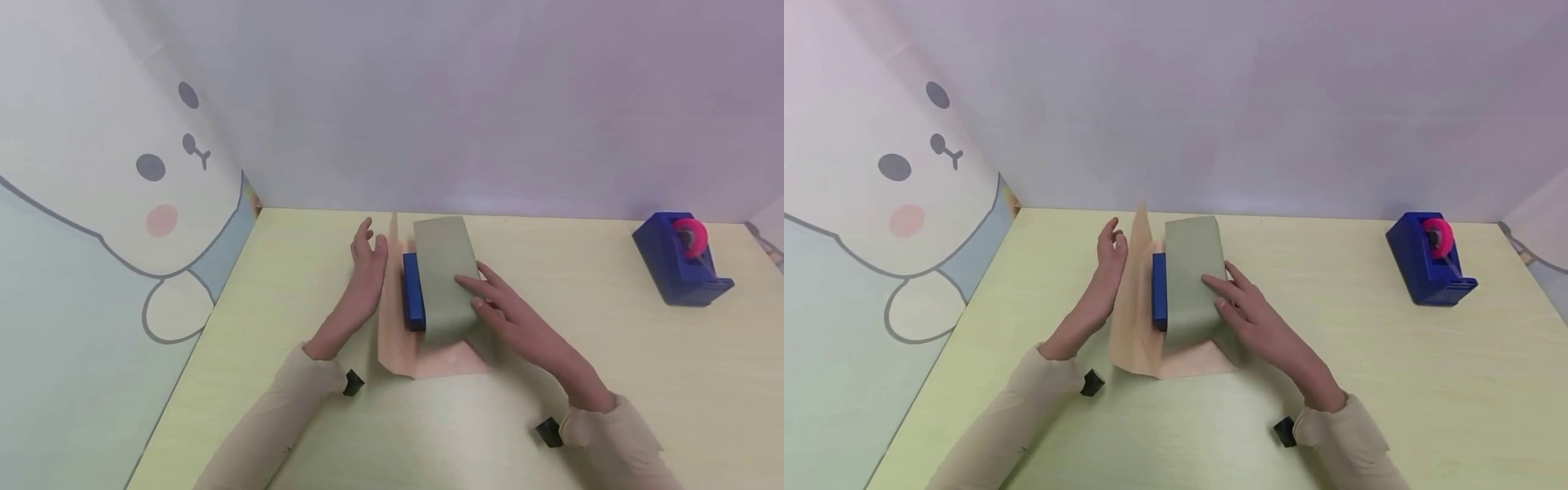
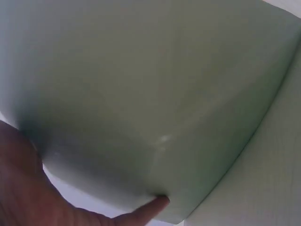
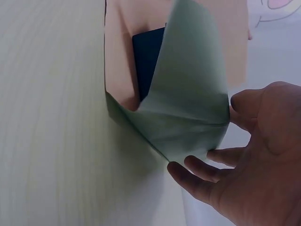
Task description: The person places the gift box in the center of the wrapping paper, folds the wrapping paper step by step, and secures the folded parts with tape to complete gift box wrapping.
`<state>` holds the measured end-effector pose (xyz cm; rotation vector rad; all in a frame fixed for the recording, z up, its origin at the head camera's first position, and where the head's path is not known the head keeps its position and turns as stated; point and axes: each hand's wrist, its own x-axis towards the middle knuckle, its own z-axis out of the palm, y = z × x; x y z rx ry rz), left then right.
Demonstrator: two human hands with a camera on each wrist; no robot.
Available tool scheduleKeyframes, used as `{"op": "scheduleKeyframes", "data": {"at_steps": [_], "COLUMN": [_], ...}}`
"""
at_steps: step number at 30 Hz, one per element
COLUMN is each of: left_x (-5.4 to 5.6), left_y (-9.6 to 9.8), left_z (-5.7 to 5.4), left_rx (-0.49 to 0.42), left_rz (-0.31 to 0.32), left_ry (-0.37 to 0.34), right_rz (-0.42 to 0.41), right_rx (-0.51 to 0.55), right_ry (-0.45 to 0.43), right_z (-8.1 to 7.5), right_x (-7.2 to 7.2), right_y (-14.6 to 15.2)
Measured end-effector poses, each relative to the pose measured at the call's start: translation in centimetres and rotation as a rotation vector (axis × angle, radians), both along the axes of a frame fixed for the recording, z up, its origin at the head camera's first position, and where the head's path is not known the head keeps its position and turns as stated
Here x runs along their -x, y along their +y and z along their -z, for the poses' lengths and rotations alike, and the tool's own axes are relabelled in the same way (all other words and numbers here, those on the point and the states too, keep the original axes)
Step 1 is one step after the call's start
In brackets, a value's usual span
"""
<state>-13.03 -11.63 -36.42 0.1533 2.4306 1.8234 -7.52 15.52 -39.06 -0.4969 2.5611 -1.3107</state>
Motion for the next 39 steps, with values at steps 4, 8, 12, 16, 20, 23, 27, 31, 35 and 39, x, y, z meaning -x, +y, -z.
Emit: {"op": "scheduleKeyframes", "data": {"at_steps": [4,8,12,16,20,23,27,31,35,39], "left_x": [-0.1,-0.2,-0.2,-0.1,-0.1,-0.1,-0.1,-0.1,-0.1,-0.1], "left_y": [0.4,0.7,0.8,1.0,1.1,1.0,1.0,0.9,0.9,0.9], "left_z": [0.1,0.4,0.8,1.2,1.2,1.2,1.1,1.1,1.0,1.0], "left_rx": [-0.058,0.010,0.153,0.273,0.312,0.308,0.308,0.306,0.306,0.311], "left_rz": [0.055,0.158,0.231,0.242,0.220,0.214,0.214,0.213,0.208,0.207], "left_ry": [-0.011,0.040,0.131,0.190,0.211,0.217,0.208,0.202,0.193,0.194], "right_rz": [-0.004,-0.010,-0.029,-0.061,-0.090,-0.117,-0.156,-0.165,-0.161,-0.121], "right_rx": [-0.023,-0.023,-0.017,-0.009,-0.023,-0.085,-0.171,-0.193,-0.188,-0.187], "right_ry": [0.053,0.079,0.053,0.002,-0.075,-0.104,-0.091,-0.109,-0.136,-0.168], "right_z": [0.3,0.5,0.4,-0.1,-1.0,-1.7,-2.0,-1.9,-1.5,-1.6], "right_x": [-0.1,-0.1,-0.1,-0.1,-0.4,-0.7,-0.5,-0.1,0.1,0.1], "right_y": [-0.2,-0.3,-0.1,0.2,0.8,1.4,2.2,3.4,5.0,6.5]}}
